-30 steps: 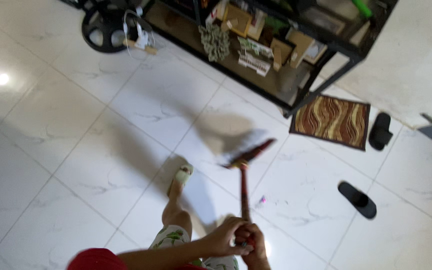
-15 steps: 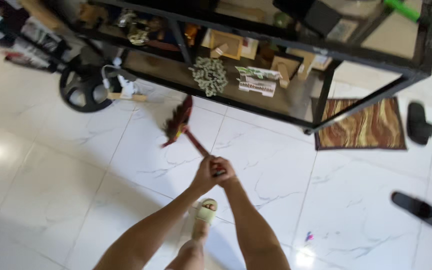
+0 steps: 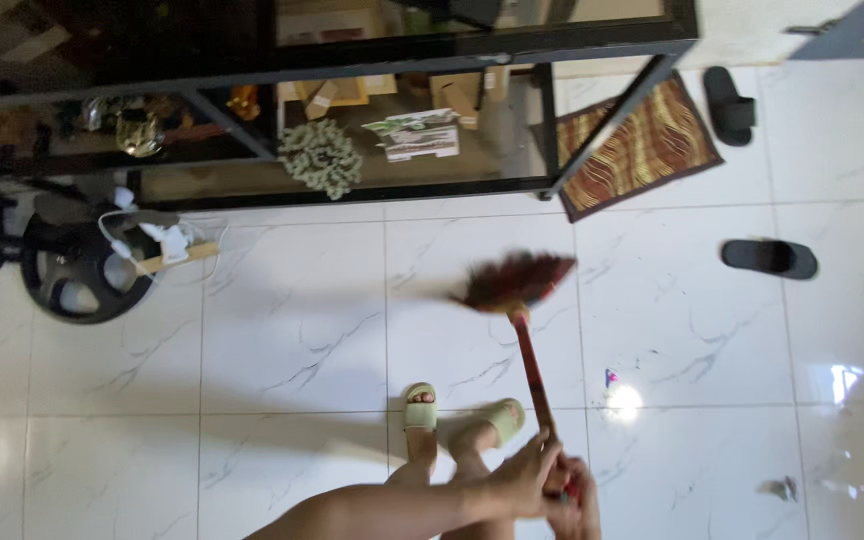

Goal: The person sweeps the white tiled floor using a broom, moving two black office chairs to reach the area underneath, and eventually leans the broom against a white dresser.

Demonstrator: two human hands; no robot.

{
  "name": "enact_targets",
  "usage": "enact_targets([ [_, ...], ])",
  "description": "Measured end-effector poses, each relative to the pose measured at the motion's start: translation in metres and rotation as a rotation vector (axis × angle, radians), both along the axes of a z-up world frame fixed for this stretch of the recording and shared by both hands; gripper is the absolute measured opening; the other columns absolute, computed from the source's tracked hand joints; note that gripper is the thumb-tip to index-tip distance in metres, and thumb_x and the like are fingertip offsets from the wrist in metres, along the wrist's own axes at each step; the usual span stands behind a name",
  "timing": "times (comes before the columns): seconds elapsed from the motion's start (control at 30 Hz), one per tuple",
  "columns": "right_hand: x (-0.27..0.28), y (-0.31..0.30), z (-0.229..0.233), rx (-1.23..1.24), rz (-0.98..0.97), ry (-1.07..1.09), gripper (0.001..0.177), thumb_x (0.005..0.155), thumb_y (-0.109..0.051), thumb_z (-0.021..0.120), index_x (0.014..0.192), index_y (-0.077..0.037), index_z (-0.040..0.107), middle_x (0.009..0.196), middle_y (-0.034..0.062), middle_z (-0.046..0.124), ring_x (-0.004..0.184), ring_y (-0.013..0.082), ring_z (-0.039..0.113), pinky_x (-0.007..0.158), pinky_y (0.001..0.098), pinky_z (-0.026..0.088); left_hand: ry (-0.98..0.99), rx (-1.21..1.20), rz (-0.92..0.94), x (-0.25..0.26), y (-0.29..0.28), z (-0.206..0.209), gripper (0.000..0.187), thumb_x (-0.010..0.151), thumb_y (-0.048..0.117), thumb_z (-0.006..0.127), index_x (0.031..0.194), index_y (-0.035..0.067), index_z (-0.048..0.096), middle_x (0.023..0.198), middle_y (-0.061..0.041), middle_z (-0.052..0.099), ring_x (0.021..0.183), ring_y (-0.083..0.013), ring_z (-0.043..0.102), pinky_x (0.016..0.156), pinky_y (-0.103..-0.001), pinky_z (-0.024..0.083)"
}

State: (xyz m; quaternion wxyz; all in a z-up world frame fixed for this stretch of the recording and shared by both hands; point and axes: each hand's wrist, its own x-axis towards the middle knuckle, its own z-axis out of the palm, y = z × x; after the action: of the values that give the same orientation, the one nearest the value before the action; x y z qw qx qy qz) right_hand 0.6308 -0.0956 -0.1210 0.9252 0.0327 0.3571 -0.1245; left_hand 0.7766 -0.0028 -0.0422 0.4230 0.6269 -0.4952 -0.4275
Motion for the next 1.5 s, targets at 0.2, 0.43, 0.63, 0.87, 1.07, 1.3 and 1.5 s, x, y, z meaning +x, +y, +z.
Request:
enact_targets([
  [0.2, -0.018, 0.07, 0.069, 0.145, 0.348, 0.095, 0.032, 0.085, -0.01, 0.055, 0.116, -0.012, 0.062, 0.052, -0.002, 0.039, 0.044, 0.0132, 0.039, 0.038, 0.0286, 0.032, 0.374, 0.056, 0.049, 0.027, 0.054, 0.059, 0.064, 0.083, 0.041, 0.081, 0.123, 0.001, 0.051, 0.111, -0.015, 0.054, 0.092, -0.0255, 0.057, 0.077, -0.035, 0.052],
  [0.43, 0.111, 0.055, 0.037, 0.043, 0.185, 0.127, 0.029, 0.09, -0.01, 0.058, 0.118, -0.018, 0.055, 0.065, 0.0032, 0.053, 0.054, 0.0145, 0.051, 0.049, 0.0276, 0.045, 0.711, 0.531, 0.593, 0.075, 0.041, -0.005, 0.037, 0.094, 0.045, 0.064, 0.101, 0.009, 0.058, 0.074, -0.001, 0.059, 0.058, -0.0129, 0.056, 0.052, -0.028, 0.046],
  [0.63, 0.073, -0.062, -0.042, -0.099, 0.111, 0.406, 0.014, 0.093, -0.016, 0.053, 0.089, -0.007, 0.064, 0.076, 0.008, 0.065, 0.063, 0.0195, 0.063, 0.055, 0.0321, 0.054, 0.876, 0.735, 0.529, 0.042, -0.106, -0.136, 0.027, 0.09, 0.033, 0.057, 0.101, 0.01, 0.065, 0.094, -0.008, 0.073, 0.075, -0.0183, 0.073, 0.061, -0.032, 0.06],
  [0.87, -0.043, -0.12, 0.073, -0.139, 0.007, 0.474, 0.014, 0.094, -0.008, 0.049, 0.107, -0.01, 0.053, 0.072, 0.0051, 0.057, 0.05, 0.0095, 0.05, 0.04, 0.0216, 0.042, 0.773, 0.792, 0.095, -0.084, -0.189, -0.111, 0.036, 0.093, 0.023, 0.06, 0.116, -0.004, 0.062, 0.085, -0.007, 0.065, 0.062, -0.0139, 0.062, 0.046, -0.028, 0.05],
  [1.07, -0.073, -0.042, 0.184, -0.163, 0.227, 0.661, 0.084, 0.085, -0.003, 0.05, 0.159, -0.035, 0.025, 0.062, 0.007, 0.049, 0.041, 0.0138, 0.043, 0.036, 0.0301, 0.039, 0.949, 0.895, 0.12, -0.119, -0.093, 0.005, 0.053, 0.091, 0.022, 0.061, 0.135, 0.027, 0.031, 0.107, -0.009, 0.061, 0.072, -0.018, 0.068, 0.051, -0.034, 0.055],
  [1.3, -0.12, -0.03, 0.136, -0.138, 0.197, 0.588, 0.032, 0.09, -0.006, 0.052, 0.122, -0.004, 0.055, 0.063, 0.0075, 0.057, 0.043, 0.0152, 0.052, 0.036, 0.0284, 0.04, 1.051, 1.21, 0.198, -0.165, -0.081, -0.018, 0.03, 0.094, 0.04, 0.065, 0.11, 0.015, 0.059, 0.088, -0.006, 0.068, 0.063, -0.0185, 0.065, 0.047, -0.031, 0.052],
  [1.5, -0.112, -0.097, 0.102, -0.416, 0.161, 0.777, 0.023, 0.089, -0.006, 0.06, 0.111, -0.001, 0.063, 0.065, 0.0051, 0.057, 0.044, 0.0122, 0.051, 0.037, 0.0286, 0.042, 1.376, 1.03, 0.063, -0.163, -0.147, -0.088, 0.03, 0.099, 0.044, 0.062, 0.098, 0.014, 0.062, 0.083, -0.005, 0.066, 0.07, -0.0212, 0.062, 0.056, -0.035, 0.05],
])
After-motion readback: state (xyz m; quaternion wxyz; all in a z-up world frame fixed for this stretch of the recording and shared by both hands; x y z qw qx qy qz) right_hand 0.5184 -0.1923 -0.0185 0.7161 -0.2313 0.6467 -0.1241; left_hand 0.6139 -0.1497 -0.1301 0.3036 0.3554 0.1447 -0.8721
